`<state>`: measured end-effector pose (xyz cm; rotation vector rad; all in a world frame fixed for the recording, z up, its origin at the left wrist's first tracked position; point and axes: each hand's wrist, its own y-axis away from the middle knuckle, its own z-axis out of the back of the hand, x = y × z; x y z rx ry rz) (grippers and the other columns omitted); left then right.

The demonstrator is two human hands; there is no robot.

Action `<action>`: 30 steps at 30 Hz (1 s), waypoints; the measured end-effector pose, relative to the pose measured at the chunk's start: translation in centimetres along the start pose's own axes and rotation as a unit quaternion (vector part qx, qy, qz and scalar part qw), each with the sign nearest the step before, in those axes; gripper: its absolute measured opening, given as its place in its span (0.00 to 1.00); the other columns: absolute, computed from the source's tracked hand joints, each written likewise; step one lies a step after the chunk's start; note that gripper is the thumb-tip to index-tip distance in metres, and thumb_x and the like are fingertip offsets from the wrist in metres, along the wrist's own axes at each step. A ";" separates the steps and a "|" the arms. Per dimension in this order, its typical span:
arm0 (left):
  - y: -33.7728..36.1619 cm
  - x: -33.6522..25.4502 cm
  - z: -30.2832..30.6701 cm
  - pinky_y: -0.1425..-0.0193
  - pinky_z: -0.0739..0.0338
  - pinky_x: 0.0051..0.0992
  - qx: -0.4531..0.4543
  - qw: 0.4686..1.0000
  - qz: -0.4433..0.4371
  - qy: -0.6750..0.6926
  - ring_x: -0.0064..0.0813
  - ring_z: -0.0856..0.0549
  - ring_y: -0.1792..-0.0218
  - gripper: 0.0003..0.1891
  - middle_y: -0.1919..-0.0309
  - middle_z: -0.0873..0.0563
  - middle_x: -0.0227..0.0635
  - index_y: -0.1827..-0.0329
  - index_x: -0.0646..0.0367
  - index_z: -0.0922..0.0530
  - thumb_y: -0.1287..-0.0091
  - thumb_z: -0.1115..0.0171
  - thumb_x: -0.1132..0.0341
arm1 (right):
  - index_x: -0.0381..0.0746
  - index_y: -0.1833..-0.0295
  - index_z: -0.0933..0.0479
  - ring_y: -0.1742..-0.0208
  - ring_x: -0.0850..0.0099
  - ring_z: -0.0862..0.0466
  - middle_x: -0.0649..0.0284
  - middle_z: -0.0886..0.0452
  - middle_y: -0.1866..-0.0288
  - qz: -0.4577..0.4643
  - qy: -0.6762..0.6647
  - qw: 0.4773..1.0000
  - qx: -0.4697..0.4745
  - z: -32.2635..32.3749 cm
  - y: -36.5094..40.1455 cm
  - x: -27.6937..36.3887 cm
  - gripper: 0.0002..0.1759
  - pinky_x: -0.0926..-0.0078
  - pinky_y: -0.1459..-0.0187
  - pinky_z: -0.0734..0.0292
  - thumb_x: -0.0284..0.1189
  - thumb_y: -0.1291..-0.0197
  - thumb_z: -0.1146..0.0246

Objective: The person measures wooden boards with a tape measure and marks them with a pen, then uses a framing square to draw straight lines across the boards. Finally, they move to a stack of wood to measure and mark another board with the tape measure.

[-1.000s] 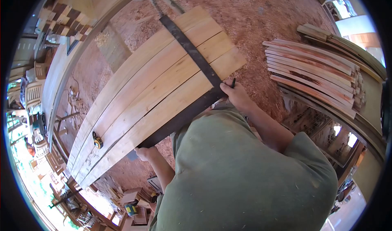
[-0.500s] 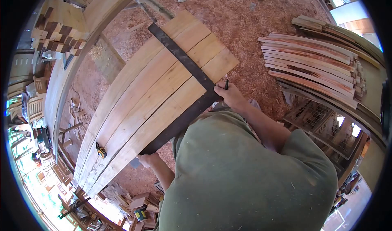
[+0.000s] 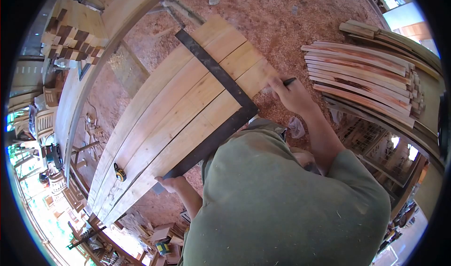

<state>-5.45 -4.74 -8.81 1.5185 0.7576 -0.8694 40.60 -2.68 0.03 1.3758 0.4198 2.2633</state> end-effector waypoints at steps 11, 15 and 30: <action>-0.4 0.1 -0.1 0.42 0.17 0.51 -0.027 1.000 -0.005 -0.003 0.50 0.18 0.45 0.35 0.40 0.22 0.52 0.37 0.79 0.33 0.31 0.36 0.52 | 0.35 0.49 0.19 0.54 0.62 0.14 0.54 0.14 0.56 0.355 -0.077 0.928 -0.080 -6.4 -7.6 1.4 0.14 0.68 0.53 0.21 0.33 0.34 0.38; -1.1 0.4 0.4 0.41 0.18 0.48 0.024 1.000 0.004 0.018 0.48 0.17 0.44 0.34 0.40 0.21 0.49 0.38 0.78 0.31 0.31 0.38 0.50 | 0.36 0.49 0.19 0.52 0.59 0.15 0.54 0.14 0.55 0.352 -0.058 0.932 -0.065 -6.7 -8.3 1.6 0.14 0.67 0.52 0.21 0.33 0.35 0.38; 0.1 0.1 0.0 0.39 0.19 0.47 0.015 1.000 -0.005 -0.017 0.48 0.18 0.43 0.34 0.39 0.22 0.50 0.37 0.77 0.30 0.30 0.40 0.49 | 0.40 0.49 0.18 0.55 0.66 0.13 0.58 0.14 0.59 0.292 -0.001 0.955 -0.057 -5.2 -7.6 3.8 0.13 0.70 0.53 0.22 0.34 0.34 0.39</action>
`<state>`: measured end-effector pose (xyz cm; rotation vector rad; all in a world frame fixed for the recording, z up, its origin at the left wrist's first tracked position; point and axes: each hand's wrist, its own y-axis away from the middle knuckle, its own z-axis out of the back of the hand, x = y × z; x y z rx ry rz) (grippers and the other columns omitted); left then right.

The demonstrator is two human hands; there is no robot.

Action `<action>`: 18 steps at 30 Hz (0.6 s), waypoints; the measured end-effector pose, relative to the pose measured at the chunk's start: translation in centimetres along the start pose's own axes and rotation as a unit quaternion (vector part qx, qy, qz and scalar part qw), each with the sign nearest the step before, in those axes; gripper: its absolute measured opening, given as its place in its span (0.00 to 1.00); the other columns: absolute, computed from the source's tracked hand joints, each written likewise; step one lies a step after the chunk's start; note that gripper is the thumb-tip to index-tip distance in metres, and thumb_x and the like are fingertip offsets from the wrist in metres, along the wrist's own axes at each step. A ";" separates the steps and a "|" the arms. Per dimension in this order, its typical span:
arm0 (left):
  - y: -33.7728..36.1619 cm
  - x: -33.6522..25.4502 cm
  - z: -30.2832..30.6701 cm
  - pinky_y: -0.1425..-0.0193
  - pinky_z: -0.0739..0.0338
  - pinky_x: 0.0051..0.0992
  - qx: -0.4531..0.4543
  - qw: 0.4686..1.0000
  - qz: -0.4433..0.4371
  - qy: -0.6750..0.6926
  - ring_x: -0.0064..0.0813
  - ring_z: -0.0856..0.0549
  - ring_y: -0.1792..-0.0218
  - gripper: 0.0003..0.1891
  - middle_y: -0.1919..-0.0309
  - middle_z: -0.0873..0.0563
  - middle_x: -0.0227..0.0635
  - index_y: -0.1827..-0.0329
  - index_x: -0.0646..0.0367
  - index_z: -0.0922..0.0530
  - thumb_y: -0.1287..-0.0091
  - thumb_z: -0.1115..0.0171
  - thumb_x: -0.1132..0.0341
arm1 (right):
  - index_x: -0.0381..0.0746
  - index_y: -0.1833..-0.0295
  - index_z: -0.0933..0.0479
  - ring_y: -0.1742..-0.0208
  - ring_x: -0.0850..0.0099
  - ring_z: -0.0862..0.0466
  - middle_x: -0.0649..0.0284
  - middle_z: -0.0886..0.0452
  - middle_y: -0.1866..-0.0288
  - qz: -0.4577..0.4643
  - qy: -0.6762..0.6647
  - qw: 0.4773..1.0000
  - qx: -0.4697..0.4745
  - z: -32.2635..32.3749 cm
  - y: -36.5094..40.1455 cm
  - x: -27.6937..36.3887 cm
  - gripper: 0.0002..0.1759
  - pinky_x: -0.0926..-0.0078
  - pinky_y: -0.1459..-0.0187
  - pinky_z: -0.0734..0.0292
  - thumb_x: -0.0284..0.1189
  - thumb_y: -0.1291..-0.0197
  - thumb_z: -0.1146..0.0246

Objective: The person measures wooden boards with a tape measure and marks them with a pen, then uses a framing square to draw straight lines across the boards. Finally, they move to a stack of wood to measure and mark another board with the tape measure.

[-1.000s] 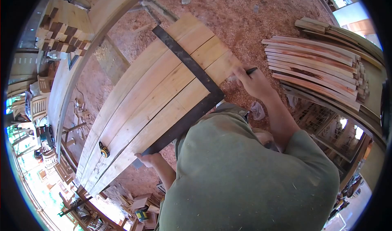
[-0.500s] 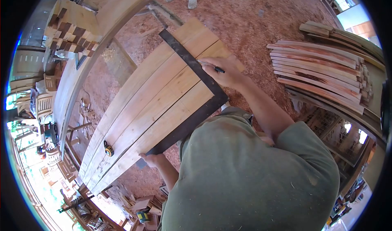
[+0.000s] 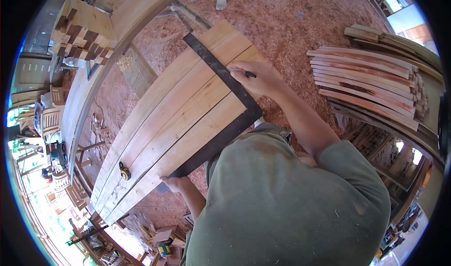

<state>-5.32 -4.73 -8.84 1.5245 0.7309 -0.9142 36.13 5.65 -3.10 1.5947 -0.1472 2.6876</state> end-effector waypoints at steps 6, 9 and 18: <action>-0.1 0.0 0.0 0.42 0.17 0.49 -0.015 1.000 -0.012 -0.005 0.49 0.18 0.45 0.32 0.40 0.21 0.51 0.38 0.78 0.30 0.30 0.39 0.52 | 0.38 0.52 0.18 0.56 0.63 0.14 0.56 0.14 0.61 0.046 0.020 0.998 0.024 0.4 0.6 -0.9 0.13 0.69 0.54 0.22 0.34 0.35 0.39; -0.5 0.2 0.1 0.43 0.16 0.49 -0.010 1.000 -0.016 0.002 0.49 0.17 0.46 0.32 0.41 0.21 0.51 0.39 0.78 0.30 0.30 0.39 0.52 | 0.37 0.58 0.19 0.63 0.58 0.15 0.55 0.16 0.67 0.027 0.055 0.996 0.061 2.3 2.2 -0.1 0.11 0.65 0.61 0.24 0.33 0.37 0.38; -0.1 0.0 -0.2 0.45 0.16 0.51 -0.016 1.000 -0.017 -0.005 0.50 0.17 0.46 0.32 0.40 0.22 0.53 0.38 0.79 0.31 0.29 0.39 0.54 | 0.36 0.55 0.17 0.63 0.61 0.18 0.54 0.17 0.66 -0.012 0.084 0.989 0.120 4.7 5.8 1.5 0.10 0.69 0.59 0.26 0.30 0.35 0.40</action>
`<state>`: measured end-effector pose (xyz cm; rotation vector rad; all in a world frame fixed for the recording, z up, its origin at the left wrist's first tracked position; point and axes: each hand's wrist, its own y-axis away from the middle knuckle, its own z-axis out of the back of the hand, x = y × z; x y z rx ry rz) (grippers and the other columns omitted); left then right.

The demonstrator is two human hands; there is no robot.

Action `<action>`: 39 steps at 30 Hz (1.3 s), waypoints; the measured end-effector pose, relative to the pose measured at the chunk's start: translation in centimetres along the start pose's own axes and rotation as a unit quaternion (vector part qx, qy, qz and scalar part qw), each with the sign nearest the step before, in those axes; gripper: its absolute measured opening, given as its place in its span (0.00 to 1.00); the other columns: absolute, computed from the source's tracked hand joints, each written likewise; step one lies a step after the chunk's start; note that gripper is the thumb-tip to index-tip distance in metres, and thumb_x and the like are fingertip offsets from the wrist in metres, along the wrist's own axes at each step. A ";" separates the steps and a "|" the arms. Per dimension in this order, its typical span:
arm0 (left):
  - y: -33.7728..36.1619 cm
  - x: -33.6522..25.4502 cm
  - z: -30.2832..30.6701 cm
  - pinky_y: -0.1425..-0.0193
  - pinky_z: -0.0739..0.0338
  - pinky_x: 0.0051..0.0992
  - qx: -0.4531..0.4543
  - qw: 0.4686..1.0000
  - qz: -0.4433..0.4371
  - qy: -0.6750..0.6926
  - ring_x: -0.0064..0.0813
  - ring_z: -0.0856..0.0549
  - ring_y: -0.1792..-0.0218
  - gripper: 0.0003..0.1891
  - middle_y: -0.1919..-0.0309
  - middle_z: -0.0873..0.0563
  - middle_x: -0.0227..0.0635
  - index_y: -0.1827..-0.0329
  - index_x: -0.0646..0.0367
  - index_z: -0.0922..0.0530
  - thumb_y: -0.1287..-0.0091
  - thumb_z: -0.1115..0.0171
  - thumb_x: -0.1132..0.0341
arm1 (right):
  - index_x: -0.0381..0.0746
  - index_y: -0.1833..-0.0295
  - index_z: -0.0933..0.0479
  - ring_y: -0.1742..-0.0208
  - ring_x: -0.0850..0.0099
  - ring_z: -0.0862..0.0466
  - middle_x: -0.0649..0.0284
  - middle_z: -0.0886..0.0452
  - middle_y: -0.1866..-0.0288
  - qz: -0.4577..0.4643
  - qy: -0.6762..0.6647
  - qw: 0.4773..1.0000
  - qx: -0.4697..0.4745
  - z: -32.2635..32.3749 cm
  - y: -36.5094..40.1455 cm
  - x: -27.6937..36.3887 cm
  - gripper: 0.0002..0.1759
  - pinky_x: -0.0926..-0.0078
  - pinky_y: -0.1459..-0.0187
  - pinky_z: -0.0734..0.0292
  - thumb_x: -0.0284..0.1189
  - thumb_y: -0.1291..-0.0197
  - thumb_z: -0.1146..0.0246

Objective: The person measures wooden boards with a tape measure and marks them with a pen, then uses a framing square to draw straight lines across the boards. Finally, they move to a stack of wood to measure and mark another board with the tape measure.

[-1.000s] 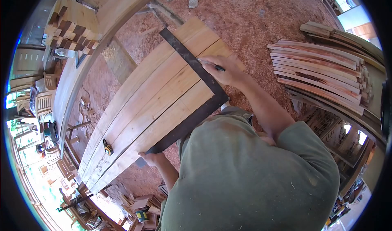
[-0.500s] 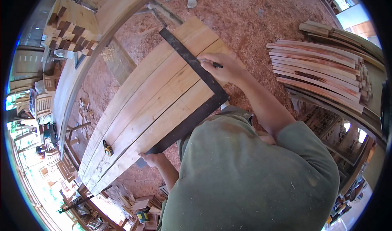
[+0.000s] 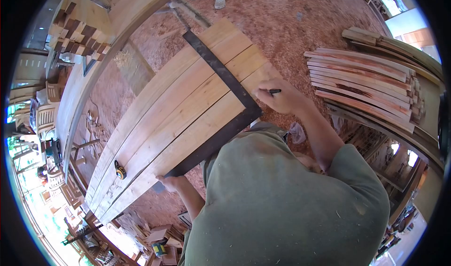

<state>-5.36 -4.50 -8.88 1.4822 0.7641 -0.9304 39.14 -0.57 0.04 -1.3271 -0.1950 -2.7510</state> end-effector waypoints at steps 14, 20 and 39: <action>0.3 0.0 0.1 0.45 0.16 0.51 0.000 1.000 0.000 0.002 0.50 0.17 0.46 0.35 0.41 0.21 0.51 0.38 0.78 0.32 0.32 0.36 0.51 | 0.39 0.56 0.19 0.60 0.57 0.17 0.57 0.16 0.64 0.033 0.056 0.998 -0.008 -0.8 3.0 -0.7 0.10 0.61 0.58 0.23 0.32 0.39 0.35; 0.6 -0.2 -0.1 0.45 0.16 0.51 -0.010 1.000 0.000 0.013 0.51 0.17 0.47 0.35 0.41 0.21 0.52 0.38 0.79 0.32 0.33 0.35 0.51 | 0.41 0.59 0.18 0.62 0.56 0.17 0.57 0.17 0.65 0.052 -0.035 0.995 -0.076 -1.5 2.5 -0.2 0.08 0.60 0.59 0.23 0.32 0.40 0.35; -1.5 -2.6 2.4 0.46 0.16 0.51 0.014 0.996 -0.040 0.075 0.51 0.16 0.49 0.24 0.45 0.19 0.55 0.43 0.82 0.28 0.28 0.43 0.63 | 0.32 0.58 0.24 0.67 0.55 0.18 0.48 0.20 0.71 -0.182 -0.169 0.967 0.049 -7.6 3.1 -3.1 0.16 0.57 0.62 0.28 0.36 0.32 0.44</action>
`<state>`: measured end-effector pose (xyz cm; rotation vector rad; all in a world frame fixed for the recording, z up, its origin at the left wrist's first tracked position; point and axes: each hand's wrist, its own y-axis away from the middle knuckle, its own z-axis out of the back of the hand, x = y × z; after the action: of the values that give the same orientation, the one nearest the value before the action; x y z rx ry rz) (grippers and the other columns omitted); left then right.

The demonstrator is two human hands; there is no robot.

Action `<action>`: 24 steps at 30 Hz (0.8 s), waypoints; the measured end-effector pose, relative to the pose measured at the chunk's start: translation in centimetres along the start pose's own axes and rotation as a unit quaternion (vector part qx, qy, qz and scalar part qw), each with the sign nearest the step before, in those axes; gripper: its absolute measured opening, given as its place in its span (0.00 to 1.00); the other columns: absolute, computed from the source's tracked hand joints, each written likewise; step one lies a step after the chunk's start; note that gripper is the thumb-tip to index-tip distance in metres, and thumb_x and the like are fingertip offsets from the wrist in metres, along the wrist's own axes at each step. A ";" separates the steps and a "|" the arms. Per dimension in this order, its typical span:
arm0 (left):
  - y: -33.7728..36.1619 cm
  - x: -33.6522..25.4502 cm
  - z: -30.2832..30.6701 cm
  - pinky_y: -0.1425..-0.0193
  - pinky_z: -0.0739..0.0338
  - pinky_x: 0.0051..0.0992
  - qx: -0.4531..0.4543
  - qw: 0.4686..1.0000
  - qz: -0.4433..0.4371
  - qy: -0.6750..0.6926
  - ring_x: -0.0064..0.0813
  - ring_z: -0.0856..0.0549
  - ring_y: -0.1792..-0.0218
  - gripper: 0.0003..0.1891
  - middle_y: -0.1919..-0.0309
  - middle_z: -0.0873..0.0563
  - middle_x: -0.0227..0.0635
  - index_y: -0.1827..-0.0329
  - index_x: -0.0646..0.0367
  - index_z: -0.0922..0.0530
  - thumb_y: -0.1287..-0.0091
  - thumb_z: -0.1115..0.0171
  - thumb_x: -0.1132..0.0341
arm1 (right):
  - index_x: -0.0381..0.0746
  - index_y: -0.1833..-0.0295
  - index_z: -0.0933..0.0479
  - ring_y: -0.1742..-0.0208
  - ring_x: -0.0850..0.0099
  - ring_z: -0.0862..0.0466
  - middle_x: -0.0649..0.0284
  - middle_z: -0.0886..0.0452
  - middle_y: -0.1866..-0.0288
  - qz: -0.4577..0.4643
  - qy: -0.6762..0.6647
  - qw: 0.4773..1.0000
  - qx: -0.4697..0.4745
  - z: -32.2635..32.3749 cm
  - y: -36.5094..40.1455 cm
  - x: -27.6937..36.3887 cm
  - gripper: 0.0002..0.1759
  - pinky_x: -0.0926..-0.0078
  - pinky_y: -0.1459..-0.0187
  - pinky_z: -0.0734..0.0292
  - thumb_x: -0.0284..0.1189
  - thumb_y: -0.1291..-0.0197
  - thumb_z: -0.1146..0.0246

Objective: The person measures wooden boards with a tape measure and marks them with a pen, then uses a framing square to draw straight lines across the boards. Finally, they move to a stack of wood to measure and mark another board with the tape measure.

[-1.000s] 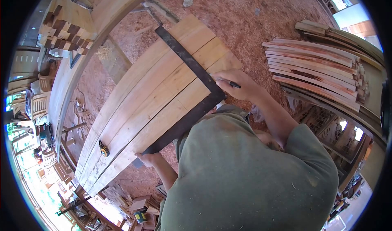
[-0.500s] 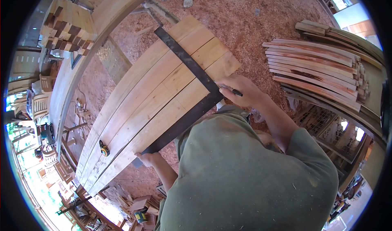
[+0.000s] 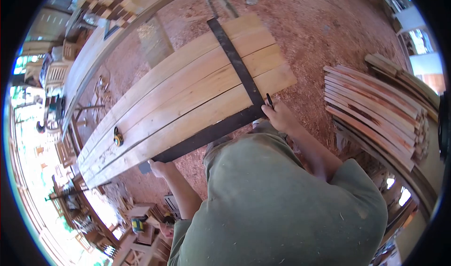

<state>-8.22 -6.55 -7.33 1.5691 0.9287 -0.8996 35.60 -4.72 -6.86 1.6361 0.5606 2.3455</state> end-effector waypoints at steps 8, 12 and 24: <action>-4.1 -2.4 2.6 0.46 0.16 0.48 -0.003 1.000 -0.022 0.018 0.49 0.15 0.51 0.20 0.47 0.19 0.50 0.43 0.76 0.27 0.31 0.45 0.68 | 0.31 0.53 0.23 0.66 0.63 0.16 0.50 0.18 0.70 0.015 -0.045 0.996 0.073 -3.9 -1.0 0.0 0.15 0.62 0.60 0.24 0.32 0.35 0.44; -6.7 -3.1 3.3 0.55 0.15 0.39 0.028 1.000 -0.012 0.000 0.41 0.14 0.58 0.14 0.54 0.16 0.46 0.52 0.73 0.21 0.35 0.39 0.69 | 0.30 0.50 0.23 0.65 0.62 0.15 0.51 0.17 0.68 0.055 0.032 0.996 0.068 -6.8 -1.6 1.2 0.16 0.63 0.59 0.23 0.32 0.34 0.44; -19.5 -10.0 3.3 0.67 0.21 0.33 0.050 0.984 -0.082 -0.149 0.36 0.15 0.65 0.17 0.61 0.16 0.46 0.57 0.71 0.22 0.40 0.31 0.65 | 0.31 0.57 0.24 0.71 0.70 0.18 0.58 0.18 0.71 0.007 -0.023 0.996 0.087 -19.5 -0.2 9.9 0.13 0.68 0.65 0.24 0.31 0.33 0.44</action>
<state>-30.28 -8.08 -6.58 1.4052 0.8166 -1.2756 13.90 -4.16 -4.49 1.7670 0.7671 2.3200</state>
